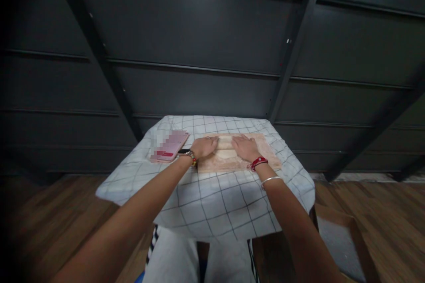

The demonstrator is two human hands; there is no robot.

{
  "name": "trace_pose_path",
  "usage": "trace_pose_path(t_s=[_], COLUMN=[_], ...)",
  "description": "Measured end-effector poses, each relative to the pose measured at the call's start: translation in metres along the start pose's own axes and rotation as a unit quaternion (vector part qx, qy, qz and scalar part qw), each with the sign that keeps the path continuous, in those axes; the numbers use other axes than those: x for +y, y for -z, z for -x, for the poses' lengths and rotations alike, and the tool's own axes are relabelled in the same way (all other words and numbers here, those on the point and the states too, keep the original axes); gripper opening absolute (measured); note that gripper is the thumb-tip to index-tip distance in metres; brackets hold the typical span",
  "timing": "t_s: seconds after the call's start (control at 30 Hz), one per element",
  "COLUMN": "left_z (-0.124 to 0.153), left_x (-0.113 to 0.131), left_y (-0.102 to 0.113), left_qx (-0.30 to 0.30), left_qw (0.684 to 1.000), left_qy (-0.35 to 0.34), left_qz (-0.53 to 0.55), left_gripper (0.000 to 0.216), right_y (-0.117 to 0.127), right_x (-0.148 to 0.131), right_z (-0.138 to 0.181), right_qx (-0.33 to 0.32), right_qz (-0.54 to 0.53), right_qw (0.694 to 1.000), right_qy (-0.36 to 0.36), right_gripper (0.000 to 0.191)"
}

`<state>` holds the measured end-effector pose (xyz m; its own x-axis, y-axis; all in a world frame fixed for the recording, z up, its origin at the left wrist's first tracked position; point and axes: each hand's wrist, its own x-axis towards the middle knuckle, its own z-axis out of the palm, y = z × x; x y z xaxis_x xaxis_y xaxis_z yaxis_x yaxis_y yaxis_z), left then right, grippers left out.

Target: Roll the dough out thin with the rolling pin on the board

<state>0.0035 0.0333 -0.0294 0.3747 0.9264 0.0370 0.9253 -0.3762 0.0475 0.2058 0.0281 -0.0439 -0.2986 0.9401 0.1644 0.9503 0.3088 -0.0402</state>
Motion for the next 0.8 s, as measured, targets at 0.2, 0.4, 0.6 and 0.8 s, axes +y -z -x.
trace_pose_path(t_s=[0.2, 0.4, 0.6, 0.8], left_z=[0.041, 0.060, 0.022, -0.035], left_x=[0.009, 0.004, -0.010, -0.024], left_y=[-0.012, -0.021, -0.015, -0.011], left_qx=[0.091, 0.122, 0.094, 0.080], left_qw=[0.994, 0.987, 0.993, 0.997], left_qy=[-0.052, -0.097, -0.066, 0.022], left_qz=[-0.033, -0.038, -0.008, 0.000], left_gripper=[0.050, 0.053, 0.056, 0.053], right_y=[-0.005, -0.010, -0.007, -0.012], right_x=[-0.013, -0.015, -0.004, 0.011], right_z=[0.042, 0.060, 0.013, -0.048], right_qx=[0.068, 0.101, 0.042, -0.004], right_qz=[-0.003, -0.003, -0.007, -0.035], right_qw=[0.997, 0.994, 0.998, 0.999], right_qy=[0.018, 0.050, 0.035, 0.012], right_gripper=[0.051, 0.052, 0.056, 0.060])
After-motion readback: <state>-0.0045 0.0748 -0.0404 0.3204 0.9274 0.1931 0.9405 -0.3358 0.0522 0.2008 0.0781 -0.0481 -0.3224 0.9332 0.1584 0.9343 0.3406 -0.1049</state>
